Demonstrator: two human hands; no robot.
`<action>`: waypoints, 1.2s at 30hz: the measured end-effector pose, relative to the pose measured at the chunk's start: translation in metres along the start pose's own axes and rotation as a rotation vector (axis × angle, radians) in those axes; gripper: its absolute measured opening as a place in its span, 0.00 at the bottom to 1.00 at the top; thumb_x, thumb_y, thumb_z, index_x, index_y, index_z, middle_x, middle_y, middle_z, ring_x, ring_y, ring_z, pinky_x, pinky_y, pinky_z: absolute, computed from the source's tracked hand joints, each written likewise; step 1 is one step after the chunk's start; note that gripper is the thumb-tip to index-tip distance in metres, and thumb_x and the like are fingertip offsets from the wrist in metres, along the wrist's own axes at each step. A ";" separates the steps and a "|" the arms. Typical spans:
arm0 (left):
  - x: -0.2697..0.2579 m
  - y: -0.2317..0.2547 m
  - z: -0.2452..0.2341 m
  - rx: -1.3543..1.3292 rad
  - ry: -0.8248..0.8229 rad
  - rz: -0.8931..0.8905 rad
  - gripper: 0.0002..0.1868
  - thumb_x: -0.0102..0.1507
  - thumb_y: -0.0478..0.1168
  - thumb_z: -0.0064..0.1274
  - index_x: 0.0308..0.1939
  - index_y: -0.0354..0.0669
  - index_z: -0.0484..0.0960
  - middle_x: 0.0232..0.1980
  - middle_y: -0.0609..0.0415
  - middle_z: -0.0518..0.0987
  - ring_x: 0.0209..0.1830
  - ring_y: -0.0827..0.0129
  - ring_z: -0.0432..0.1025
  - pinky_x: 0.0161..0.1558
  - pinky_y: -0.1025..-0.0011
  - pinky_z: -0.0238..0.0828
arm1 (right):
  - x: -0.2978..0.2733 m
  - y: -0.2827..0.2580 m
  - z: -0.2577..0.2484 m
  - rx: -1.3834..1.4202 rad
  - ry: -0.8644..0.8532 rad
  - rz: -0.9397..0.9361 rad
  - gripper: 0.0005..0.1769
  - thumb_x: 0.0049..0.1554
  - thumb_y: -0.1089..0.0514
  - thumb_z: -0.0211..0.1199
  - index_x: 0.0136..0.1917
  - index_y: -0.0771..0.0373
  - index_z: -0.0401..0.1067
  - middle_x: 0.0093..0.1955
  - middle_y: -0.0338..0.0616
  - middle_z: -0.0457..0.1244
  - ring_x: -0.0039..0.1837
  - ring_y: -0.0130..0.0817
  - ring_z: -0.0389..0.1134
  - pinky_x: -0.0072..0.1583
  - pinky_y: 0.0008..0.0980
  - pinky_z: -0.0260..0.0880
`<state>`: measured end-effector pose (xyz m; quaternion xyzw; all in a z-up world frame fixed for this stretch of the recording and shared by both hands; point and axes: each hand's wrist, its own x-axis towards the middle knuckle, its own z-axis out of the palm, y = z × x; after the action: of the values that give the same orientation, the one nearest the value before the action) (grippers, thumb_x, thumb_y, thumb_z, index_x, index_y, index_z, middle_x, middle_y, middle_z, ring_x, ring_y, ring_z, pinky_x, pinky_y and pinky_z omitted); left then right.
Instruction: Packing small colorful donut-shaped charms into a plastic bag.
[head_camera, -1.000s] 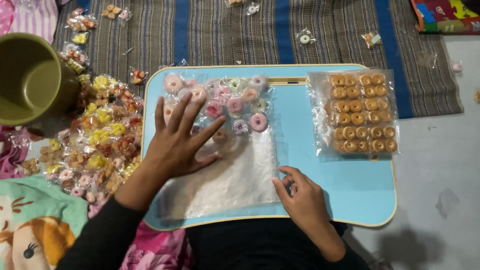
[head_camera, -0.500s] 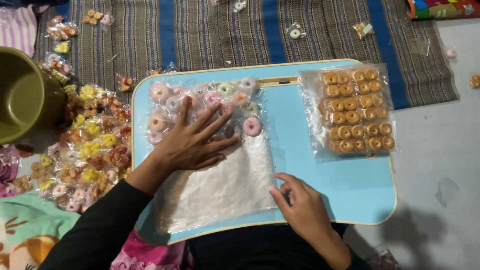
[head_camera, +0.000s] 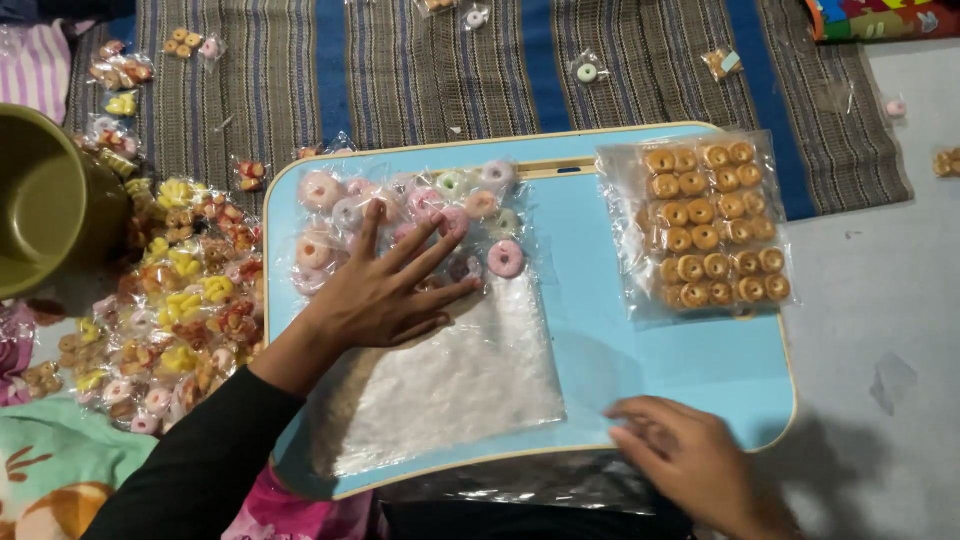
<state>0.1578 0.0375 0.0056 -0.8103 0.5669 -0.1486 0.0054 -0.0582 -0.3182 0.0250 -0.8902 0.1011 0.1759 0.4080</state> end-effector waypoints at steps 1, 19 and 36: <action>0.000 -0.001 0.001 0.001 0.001 -0.001 0.31 0.72 0.66 0.35 0.78 0.69 0.62 0.81 0.40 0.57 0.80 0.42 0.57 0.68 0.19 0.38 | -0.001 0.004 -0.012 -0.001 0.001 -0.001 0.13 0.51 0.45 0.70 0.49 0.45 0.87 0.46 0.25 0.80 0.47 0.19 0.81 0.50 0.22 0.76; 0.032 0.074 -0.032 -0.137 0.431 -0.251 0.24 0.71 0.46 0.57 0.69 0.44 0.72 0.63 0.35 0.78 0.66 0.43 0.74 0.71 0.43 0.65 | 0.005 0.073 -0.083 1.088 0.089 -0.281 0.06 0.62 0.62 0.49 0.45 0.66 0.65 0.61 0.84 0.66 0.68 0.74 0.69 0.67 0.59 0.70; 0.042 0.132 -0.079 -1.696 0.677 -1.446 0.11 0.57 0.34 0.66 0.42 0.34 0.86 0.25 0.48 0.82 0.24 0.58 0.82 0.32 0.68 0.82 | 0.026 -0.044 -0.053 0.484 0.487 -0.054 0.14 0.66 0.60 0.52 0.61 0.71 0.69 0.58 0.55 0.69 0.53 0.44 0.74 0.56 0.35 0.73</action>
<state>0.0307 -0.0356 0.0672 -0.6072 -0.1373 0.1011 -0.7761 -0.0077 -0.3310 0.0770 -0.7858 0.2110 -0.0818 0.5756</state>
